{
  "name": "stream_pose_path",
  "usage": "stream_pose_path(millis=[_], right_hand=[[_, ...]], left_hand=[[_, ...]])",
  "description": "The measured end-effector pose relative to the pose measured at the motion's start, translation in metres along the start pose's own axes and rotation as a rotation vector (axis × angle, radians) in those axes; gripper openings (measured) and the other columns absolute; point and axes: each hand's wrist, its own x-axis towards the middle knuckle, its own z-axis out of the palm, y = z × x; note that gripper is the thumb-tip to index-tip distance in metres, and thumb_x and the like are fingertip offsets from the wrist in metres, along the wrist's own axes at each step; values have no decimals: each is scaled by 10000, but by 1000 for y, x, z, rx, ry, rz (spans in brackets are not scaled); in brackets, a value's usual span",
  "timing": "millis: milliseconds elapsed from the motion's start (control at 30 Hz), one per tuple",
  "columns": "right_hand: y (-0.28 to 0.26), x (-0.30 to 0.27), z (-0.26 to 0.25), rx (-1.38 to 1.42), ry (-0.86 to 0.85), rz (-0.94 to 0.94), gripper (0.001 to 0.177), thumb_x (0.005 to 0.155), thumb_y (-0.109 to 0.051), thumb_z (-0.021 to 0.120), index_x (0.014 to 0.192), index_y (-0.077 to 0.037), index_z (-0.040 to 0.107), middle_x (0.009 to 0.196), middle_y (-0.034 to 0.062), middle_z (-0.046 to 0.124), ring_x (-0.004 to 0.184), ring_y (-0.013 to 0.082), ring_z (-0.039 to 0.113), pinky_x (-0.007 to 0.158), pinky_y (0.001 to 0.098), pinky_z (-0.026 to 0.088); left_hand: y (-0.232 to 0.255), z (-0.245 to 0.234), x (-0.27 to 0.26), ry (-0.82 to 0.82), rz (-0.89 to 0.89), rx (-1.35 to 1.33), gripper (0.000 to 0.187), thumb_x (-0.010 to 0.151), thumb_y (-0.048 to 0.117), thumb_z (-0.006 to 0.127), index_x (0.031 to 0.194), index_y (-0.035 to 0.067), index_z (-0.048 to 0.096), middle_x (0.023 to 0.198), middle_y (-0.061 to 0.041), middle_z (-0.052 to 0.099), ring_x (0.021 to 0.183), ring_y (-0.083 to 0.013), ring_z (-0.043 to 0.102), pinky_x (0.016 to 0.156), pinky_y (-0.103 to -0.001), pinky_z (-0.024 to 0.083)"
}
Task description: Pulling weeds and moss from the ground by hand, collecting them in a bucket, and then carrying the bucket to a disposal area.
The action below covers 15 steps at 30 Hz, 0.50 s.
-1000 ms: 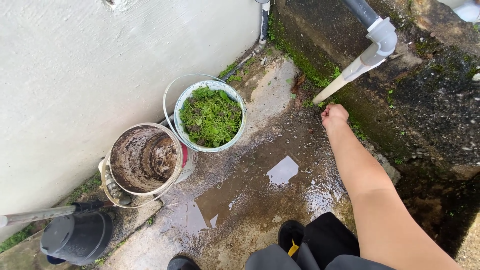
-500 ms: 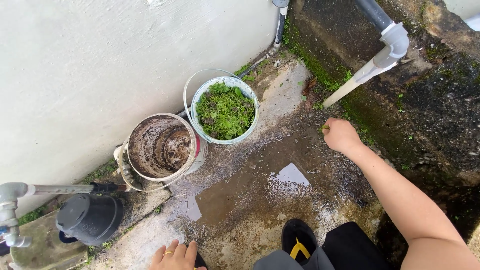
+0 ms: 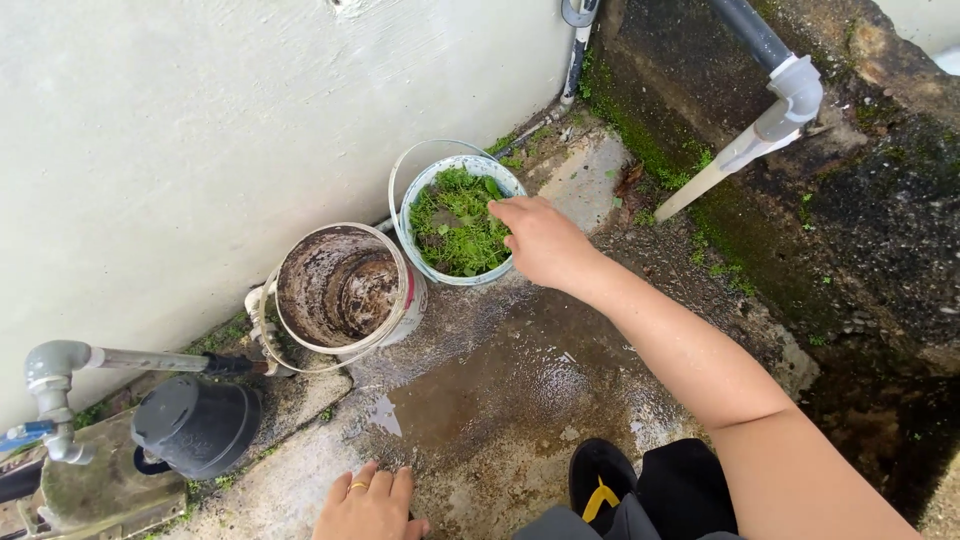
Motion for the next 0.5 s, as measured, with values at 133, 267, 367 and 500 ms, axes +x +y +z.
stream_pose_path(millis=[133, 267, 367, 500], right_hand=[[12, 5, 36, -50, 223, -142, 341, 1019, -223, 551, 1250, -23, 703, 1384, 231, 575, 1326, 392, 515, 1026, 585, 489], [23, -3, 38, -31, 338, -178, 421, 907, 18, 606, 1320, -60, 642, 1328, 157, 510, 1037, 281, 615, 730, 437, 582], [63, -12, 54, 197, 304, -31, 366, 963, -51, 586, 1327, -69, 624, 1309, 112, 500, 754, 177, 560, 692, 365, 545], [181, -49, 108, 13, 367, 53, 229, 987, -122, 595, 1158, -44, 726, 1081, 82, 640, 820, 271, 684, 705, 424, 636]], left_hand=[[-4, -5, 2, -150, 8, 69, 870, 980, 791, 648, 1537, 178, 382, 1454, -83, 527, 1442, -338, 412, 1156, -522, 387], [-10, 12, 8, -29, -32, 97, 851, 931, 923, 484, 1454, 251, 486, 1358, -36, 608, 1384, -305, 501, 1120, -531, 440], [-10, 26, 6, 103, -76, 74, 811, 856, 944, 444, 1341, 311, 589, 1216, 23, 688, 1310, -268, 581, 1105, -507, 461], [-12, 59, 11, 597, -173, -19, 531, 729, 759, 538, 1025, 371, 747, 851, 98, 755, 1124, -199, 728, 982, -476, 539]])
